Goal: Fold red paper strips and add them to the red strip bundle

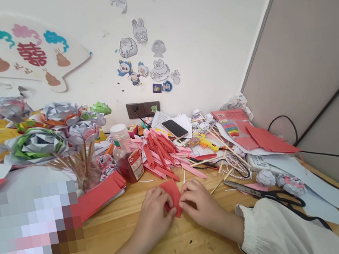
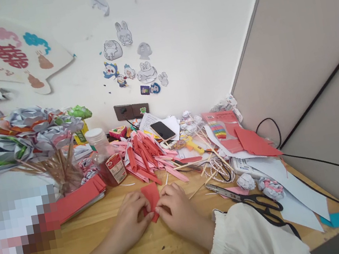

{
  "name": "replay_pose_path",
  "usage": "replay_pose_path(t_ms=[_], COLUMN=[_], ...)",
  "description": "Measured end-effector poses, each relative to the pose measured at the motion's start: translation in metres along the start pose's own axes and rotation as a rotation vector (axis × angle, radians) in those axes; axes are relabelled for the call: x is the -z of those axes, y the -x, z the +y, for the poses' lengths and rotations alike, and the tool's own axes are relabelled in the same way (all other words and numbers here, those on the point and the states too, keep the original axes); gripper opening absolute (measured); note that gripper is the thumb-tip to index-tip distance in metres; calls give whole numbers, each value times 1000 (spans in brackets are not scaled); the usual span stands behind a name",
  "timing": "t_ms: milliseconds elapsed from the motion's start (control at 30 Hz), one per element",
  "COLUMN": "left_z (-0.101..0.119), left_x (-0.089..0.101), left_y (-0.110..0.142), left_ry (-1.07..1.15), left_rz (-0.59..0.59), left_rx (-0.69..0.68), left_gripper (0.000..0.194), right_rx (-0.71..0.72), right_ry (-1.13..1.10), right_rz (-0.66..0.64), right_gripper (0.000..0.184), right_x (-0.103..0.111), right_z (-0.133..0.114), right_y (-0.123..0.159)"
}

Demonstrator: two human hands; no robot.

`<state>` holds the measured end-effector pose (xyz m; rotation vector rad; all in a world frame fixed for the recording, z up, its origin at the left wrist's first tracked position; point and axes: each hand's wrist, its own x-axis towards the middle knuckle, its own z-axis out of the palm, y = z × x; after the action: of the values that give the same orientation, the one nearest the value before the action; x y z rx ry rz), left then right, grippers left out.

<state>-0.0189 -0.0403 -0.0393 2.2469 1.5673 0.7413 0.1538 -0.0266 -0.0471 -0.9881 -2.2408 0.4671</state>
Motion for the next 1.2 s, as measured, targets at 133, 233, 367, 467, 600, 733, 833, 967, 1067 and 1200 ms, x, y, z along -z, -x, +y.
replay_pose_path(t_ms=[133,233,367,467,600,733,833,967,1067,1200], left_z=[1,1,2,3,3,2,1,0,-2,-13], left_x=[1,2,2,1,-1,-1,-1,-2,-2,4], left_y=[0,0,0,0,-1,-1,-1,0,0,-3], left_ry=[6,7,5,-4,-38,-34,-35,-25,-48,-159], left_rz=[-7,2,6,12,14,0,3,25,38,103], left_rx=[18,28,23,21,28,32,35,15,12,16], left_gripper=[8,9,10,13,15,15,16,16,16,14], right_rx=[214,300,356,369,326,209,157,277,369,344], right_ry=[62,144,291,330,285,286,323,311,321,304], right_rz=[-69,-120,-143,-145,-123,-65,-24,-65,-139,-154], right_gripper=[13,18,13,14,12,12,13,17,18,12], right_x=[11,14,15,14,13,12,14,16,14,12], right_z=[-3,-5,-8,-9,-6,1,3,-2,-4,-2], right_y=[10,15,16,15,17,15,13,15,17,17])
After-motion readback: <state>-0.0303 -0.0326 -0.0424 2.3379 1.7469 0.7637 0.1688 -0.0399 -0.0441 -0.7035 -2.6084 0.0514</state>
